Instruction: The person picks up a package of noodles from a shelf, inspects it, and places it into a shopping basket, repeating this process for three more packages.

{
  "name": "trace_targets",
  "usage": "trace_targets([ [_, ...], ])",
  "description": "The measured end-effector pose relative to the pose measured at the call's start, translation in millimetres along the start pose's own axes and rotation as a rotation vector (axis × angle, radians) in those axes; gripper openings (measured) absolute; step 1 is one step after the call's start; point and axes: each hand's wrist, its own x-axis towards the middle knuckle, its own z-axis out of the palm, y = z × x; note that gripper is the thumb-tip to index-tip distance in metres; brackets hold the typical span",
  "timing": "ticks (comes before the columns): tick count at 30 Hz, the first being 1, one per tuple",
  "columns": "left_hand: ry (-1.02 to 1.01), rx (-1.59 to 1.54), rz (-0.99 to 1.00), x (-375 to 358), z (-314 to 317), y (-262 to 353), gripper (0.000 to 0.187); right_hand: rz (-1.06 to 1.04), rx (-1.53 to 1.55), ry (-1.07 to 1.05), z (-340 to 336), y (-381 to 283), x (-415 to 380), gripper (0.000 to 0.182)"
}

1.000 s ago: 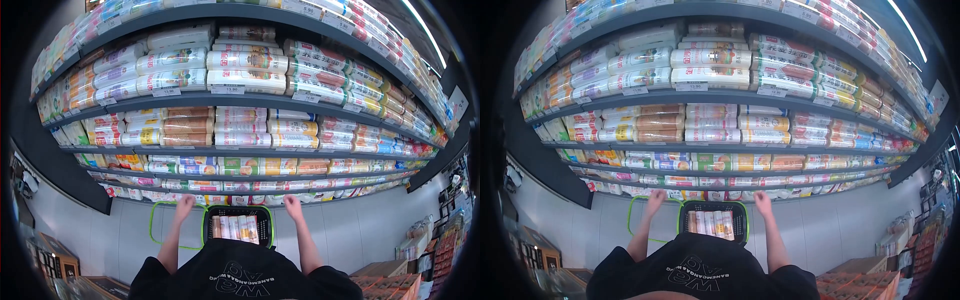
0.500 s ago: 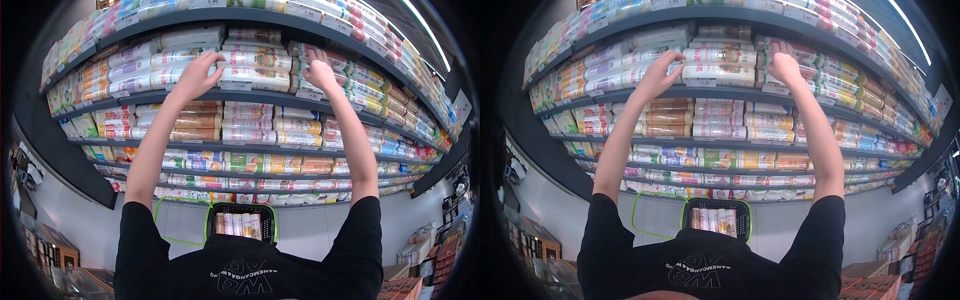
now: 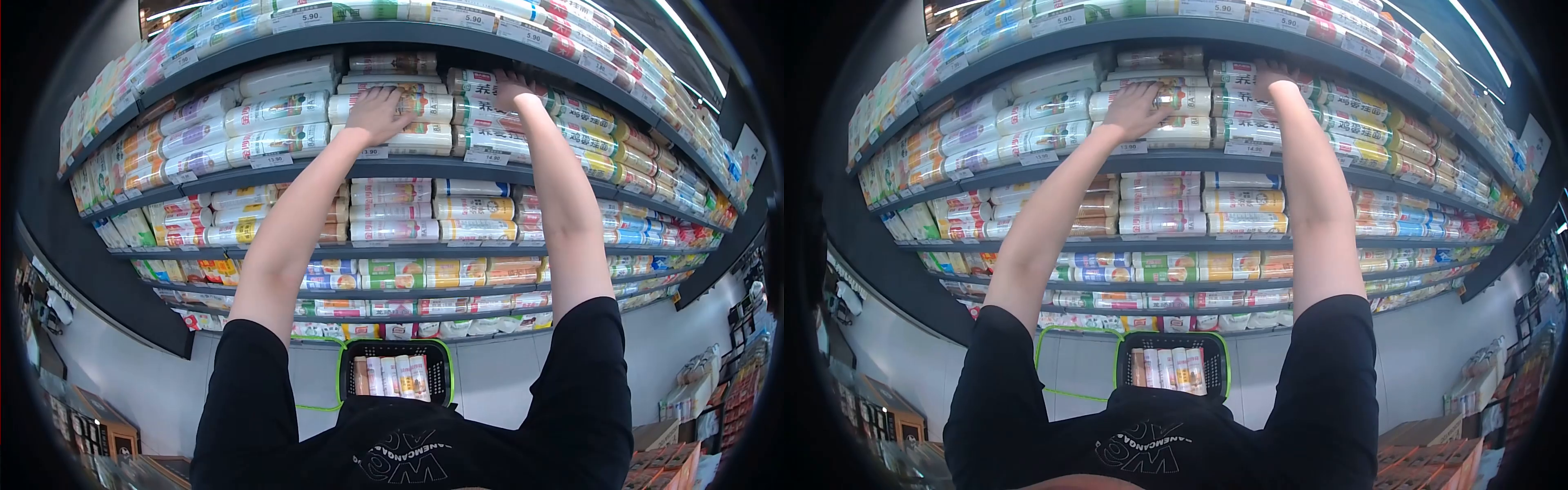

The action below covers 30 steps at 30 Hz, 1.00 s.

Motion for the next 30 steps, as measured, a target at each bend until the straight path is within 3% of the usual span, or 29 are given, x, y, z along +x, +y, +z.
trace_targets([
  [2, -0.010, 0.017, -0.016, 4.8, -3.2, 7.5, 0.069, 0.004, 0.011, 0.031, 9.7, 0.6, 2.0, 0.075],
  [5, -0.104, -0.010, -0.054, 13.6, 1.3, 12.8, 0.071, -0.039, 0.068, 0.323, 30.6, 5.2, -2.0, 0.052],
  [6, -0.038, 0.010, -0.036, 14.9, 4.3, 13.6, 0.072, -0.040, 0.069, 0.317, 38.1, 7.2, -4.8, 0.052],
  [7, 0.028, 0.032, -0.018, 14.7, 4.7, 15.5, 0.073, -0.064, 0.089, 0.467, 43.0, 7.0, -10.7, 0.052],
  [8, 0.026, 0.033, -0.021, 15.4, 4.6, 17.3, 0.073, -0.088, 0.108, 0.619, 46.5, 6.4, -15.6, 0.051],
  [9, 0.009, -0.012, -0.017, 17.8, 4.2, 19.3, 0.078, -0.092, 0.109, 0.620, 50.3, 5.5, -20.8, 0.051],
  [11, -0.009, -0.058, -0.010, 24.3, -0.1, 29.3, 0.083, -0.112, 0.192, 0.940, 56.2, 1.1, -36.2, 0.053],
  [13, -0.068, -0.194, -0.104, 35.7, -2.5, 43.7, 0.103, -0.105, 0.229, 1.012, 61.0, -0.3, -43.2, 0.056],
  [14, -0.072, -0.197, -0.098, 41.1, -10.2, 53.3, 0.103, -0.099, 0.265, 1.080, 63.7, -0.6, -47.6, 0.059],
  [16, -0.263, -0.451, -0.247, 54.7, -18.4, 69.9, 0.120, -0.119, 0.270, 1.084, 63.8, 1.9, -52.2, 0.059],
  [17, -0.075, -0.461, -0.218, 62.6, -0.6, 72.9, 0.125, -0.146, 0.278, 1.092, 62.9, 2.9, -54.0, 0.060],
  [20, 0.045, -0.496, -0.243, 85.8, 20.1, 83.8, 0.127, -0.148, 0.291, 1.088, 62.5, 3.2, -54.6, 0.060],
  [21, 0.166, -0.560, -0.263, 93.9, 29.5, 88.4, 0.119, -0.139, 0.324, 1.099, 63.9, 1.8, -55.1, 0.059],
  [25, 0.066, -0.741, -0.394, 104.0, 29.9, 93.1, 0.097, -0.125, 0.346, 1.154, 69.9, 2.0, -60.7, 0.055],
  [30, 0.149, -0.766, -0.304, 101.5, 37.2, 88.4, 0.095, -0.309, 0.323, 1.052, 63.3, 56.8, -60.9, 0.053],
])
